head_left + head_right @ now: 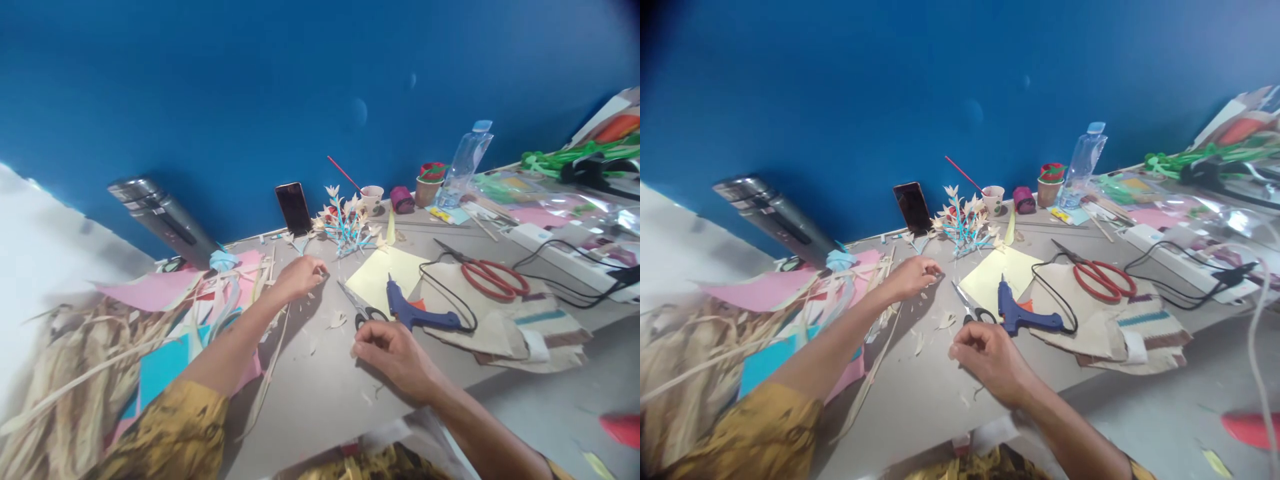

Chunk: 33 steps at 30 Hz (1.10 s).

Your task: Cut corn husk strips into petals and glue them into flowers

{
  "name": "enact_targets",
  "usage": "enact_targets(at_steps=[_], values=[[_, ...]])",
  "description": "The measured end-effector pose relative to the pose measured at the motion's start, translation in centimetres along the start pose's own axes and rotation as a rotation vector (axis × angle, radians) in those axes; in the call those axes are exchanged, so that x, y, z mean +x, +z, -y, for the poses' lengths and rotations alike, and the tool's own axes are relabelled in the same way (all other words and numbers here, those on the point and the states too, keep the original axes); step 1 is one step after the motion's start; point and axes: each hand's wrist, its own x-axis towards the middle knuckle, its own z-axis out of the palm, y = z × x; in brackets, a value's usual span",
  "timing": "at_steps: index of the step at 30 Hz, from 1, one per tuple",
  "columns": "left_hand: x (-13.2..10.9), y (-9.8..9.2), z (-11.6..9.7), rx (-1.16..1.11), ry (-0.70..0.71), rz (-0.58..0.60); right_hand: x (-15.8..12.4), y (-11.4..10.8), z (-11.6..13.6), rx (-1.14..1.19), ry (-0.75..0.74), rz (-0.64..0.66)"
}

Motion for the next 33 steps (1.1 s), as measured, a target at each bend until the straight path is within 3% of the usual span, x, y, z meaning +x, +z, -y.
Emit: enact_targets(at_steps=[8, 19, 24, 26, 29, 33], values=[[1.1, 0.9, 0.6, 0.033, 0.027, -0.005, -0.1, -0.1, -0.3, -0.014, -0.001, 0.025], [1.0, 0.8, 0.1, -0.235, 0.079, 0.042, -0.2, 0.0, -0.3, -0.073, -0.013, 0.032], [-2.1, -0.7, -0.4, -0.486, 0.015, 0.032, -0.2, 0.0, -0.4, -0.058, -0.038, 0.033], [-3.9, -0.8, -0.6, -0.734, -0.081, 0.085, -0.1, 0.0, -0.4, -0.059, -0.052, 0.025], [-6.5, -0.1, -1.1, -1.048, -0.243, 0.136, 0.0, 0.0, -0.2, -0.057, -0.065, 0.0], [-8.4, 1.5, -1.7, -1.107, -0.227, 0.093, 0.1, -0.1, -0.2, 0.012, -0.066, -0.041]])
